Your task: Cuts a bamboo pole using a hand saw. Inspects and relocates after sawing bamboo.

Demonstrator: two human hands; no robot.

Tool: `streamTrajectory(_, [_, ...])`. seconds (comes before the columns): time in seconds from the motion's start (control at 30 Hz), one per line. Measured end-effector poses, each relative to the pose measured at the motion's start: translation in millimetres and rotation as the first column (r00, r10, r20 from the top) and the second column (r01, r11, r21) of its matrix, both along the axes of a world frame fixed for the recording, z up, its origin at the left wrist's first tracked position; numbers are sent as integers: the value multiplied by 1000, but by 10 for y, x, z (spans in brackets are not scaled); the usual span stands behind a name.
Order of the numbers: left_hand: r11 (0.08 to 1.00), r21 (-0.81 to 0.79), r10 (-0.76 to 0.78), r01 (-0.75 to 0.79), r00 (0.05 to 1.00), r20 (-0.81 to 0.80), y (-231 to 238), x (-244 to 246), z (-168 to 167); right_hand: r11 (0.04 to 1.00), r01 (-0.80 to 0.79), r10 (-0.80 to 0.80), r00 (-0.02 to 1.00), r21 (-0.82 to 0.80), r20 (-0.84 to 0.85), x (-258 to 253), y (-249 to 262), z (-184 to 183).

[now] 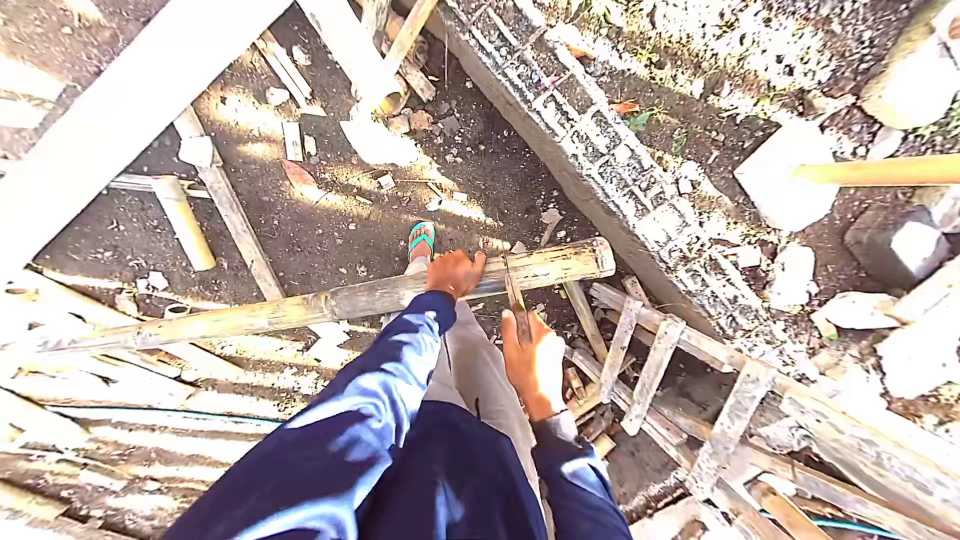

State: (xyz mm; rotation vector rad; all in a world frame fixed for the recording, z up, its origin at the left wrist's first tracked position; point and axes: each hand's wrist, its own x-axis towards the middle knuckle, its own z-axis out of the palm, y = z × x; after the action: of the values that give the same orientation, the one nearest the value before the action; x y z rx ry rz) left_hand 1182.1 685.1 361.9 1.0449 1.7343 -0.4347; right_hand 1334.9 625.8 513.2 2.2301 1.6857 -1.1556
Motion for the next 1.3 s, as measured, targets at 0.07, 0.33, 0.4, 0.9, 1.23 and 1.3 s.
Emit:
streamTrajectory(0.07, [1000,-8,4,-4,1000,2,49,-52,-28,999,4,-5,1000,52,22,42,-166,58])
streamTrajectory(0.33, [1000,1,14,-14,1000,-18,81,-27,87,983,-24,22,1000,182,14,292,-642,480])
streamTrajectory(0.4, [1000,19,14,-14,1000,-27,-28,1,46,1000,5,-5,1000,5,-11,71,-111,88])
streamTrajectory(0.9, [998,57,-7,10,998,-55,-51,-86,-25,999,27,-27,1000,-33,-16,0,-162,-15])
streamTrajectory(1.23, [1000,31,-1,4,997,-83,-66,-85,25,996,57,-54,997,61,-49,107,-568,248])
streamTrajectory(1.3, [998,69,20,-13,994,-105,-79,-101,-29,995,70,-74,996,-64,-58,-66,-228,-71])
